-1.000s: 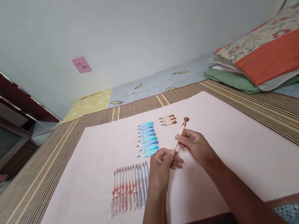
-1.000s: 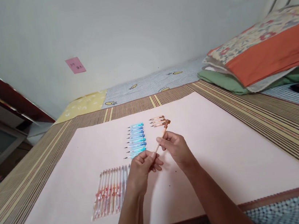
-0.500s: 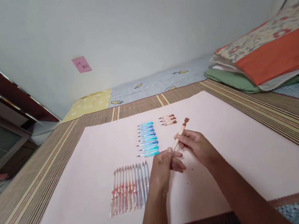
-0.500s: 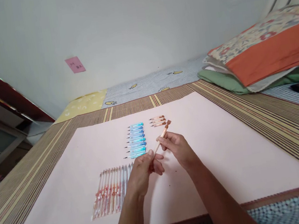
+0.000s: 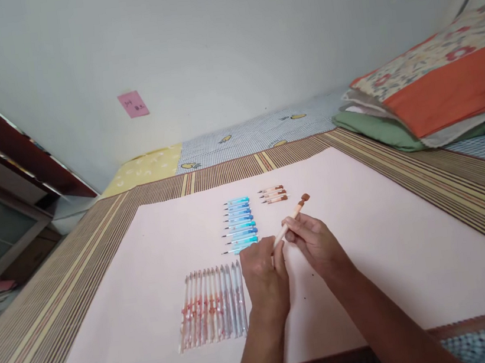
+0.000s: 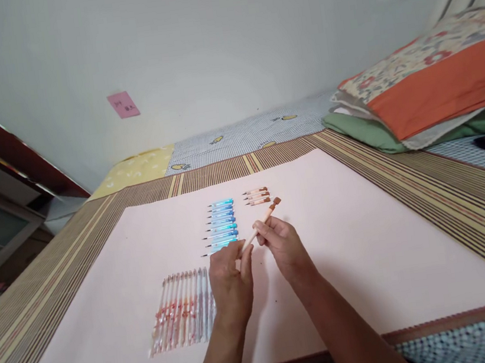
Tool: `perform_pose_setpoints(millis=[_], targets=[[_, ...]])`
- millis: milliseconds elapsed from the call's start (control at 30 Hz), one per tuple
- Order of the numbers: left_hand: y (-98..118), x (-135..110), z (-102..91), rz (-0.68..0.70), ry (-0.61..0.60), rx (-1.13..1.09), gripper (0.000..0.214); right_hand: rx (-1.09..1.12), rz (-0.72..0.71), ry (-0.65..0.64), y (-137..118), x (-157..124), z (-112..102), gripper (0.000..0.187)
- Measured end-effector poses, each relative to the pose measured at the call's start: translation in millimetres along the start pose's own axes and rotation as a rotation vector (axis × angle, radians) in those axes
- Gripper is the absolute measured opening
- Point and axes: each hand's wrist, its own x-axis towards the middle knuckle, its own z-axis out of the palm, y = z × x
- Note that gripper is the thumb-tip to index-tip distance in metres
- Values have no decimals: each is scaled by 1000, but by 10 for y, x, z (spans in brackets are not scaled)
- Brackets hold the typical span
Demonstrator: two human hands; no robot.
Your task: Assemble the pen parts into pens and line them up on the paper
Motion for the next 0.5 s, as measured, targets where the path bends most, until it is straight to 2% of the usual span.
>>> perform_pose_setpoints(millis=[100,267,333,400,500], targets=[[15,-7,21,-52,43,-80,9,27,14,4,-20,-19,45,33],[76,63,-22,-394,-62,-574,18,16,18,-53,-67,18,-11,35],[68,98,-51,-455,-67,-677,20,-18,-28,-9,-101,52,-88,40],[48,120,-72,-481,-68,-699,20,-46,-93,88,-143,81,-171,46],[32,126,-80,-491,-94,-716,20,-133,-167,157,-201,95,-252,43]])
